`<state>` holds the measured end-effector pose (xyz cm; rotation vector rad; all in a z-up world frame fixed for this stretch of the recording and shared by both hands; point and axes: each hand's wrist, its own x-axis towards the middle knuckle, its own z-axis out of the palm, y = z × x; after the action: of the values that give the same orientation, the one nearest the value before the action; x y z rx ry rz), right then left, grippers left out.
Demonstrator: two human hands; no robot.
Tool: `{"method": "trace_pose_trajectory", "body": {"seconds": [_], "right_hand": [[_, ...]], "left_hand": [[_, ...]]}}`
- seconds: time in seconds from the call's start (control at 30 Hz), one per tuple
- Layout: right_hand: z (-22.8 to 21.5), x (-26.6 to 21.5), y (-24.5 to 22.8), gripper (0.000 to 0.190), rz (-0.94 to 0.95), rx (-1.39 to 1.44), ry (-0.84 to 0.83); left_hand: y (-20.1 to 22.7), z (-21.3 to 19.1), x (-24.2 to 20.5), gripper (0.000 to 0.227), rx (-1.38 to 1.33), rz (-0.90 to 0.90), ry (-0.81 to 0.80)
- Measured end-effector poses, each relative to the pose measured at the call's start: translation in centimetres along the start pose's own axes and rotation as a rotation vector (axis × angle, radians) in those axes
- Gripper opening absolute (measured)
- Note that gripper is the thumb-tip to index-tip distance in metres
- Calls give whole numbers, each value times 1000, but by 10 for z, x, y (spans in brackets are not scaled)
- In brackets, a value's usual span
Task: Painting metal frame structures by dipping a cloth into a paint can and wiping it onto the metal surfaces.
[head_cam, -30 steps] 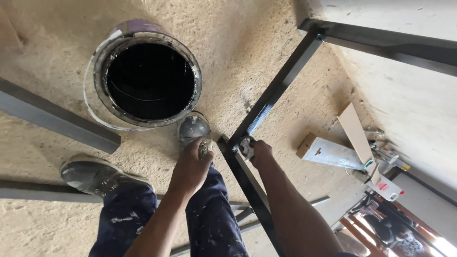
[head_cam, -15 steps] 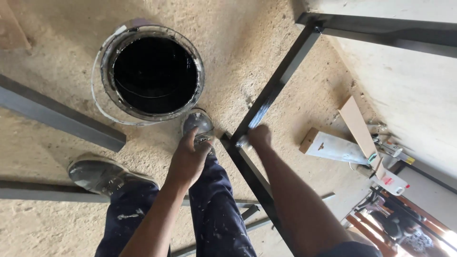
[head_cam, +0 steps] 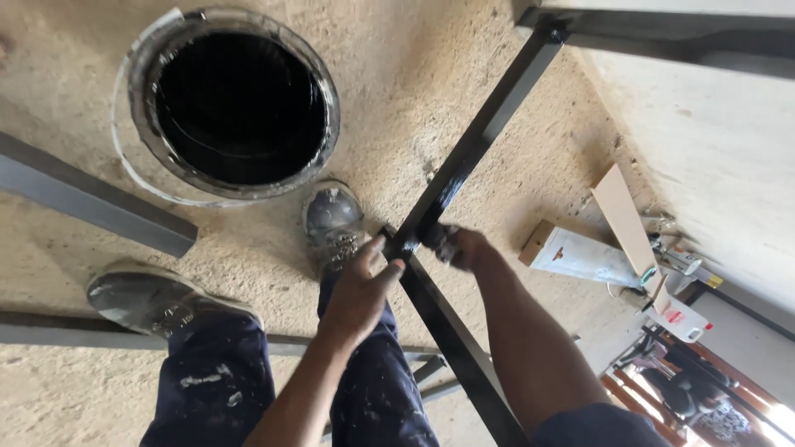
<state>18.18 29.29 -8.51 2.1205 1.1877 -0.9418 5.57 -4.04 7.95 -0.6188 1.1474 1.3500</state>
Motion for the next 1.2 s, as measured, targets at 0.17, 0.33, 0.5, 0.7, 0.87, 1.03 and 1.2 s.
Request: {"method": "trace_pose_trajectory", "body": {"seconds": [0.17,0.33,0.5,0.7,0.87,1.03,1.2], "right_hand": [[-10,-24,-96,59,-237,93,-146],[-30,-46,-183,39,-598,446,-127],[30,-141,-176,36,-817,411,-443],[98,-277,-107,32,-664,458,-803],[104,-317,-63,36,-620,546,-588],[93,-352,-44,33,-602,462,-414],[80,-385,-50,31,-474,370,-496]], "left_hand": [[17,-33,-21,70,-315,80,213],[12,-79,-19,61,-652,182,372],[25,-120,-28,39,-874,366,408],[35,-157,-26,34,-664,283,562],[72,-161,-39,73,-441,191,439],[90,-154,-63,46,-536,186,510],[103,-133,-78,38,-663,190,533]]}}
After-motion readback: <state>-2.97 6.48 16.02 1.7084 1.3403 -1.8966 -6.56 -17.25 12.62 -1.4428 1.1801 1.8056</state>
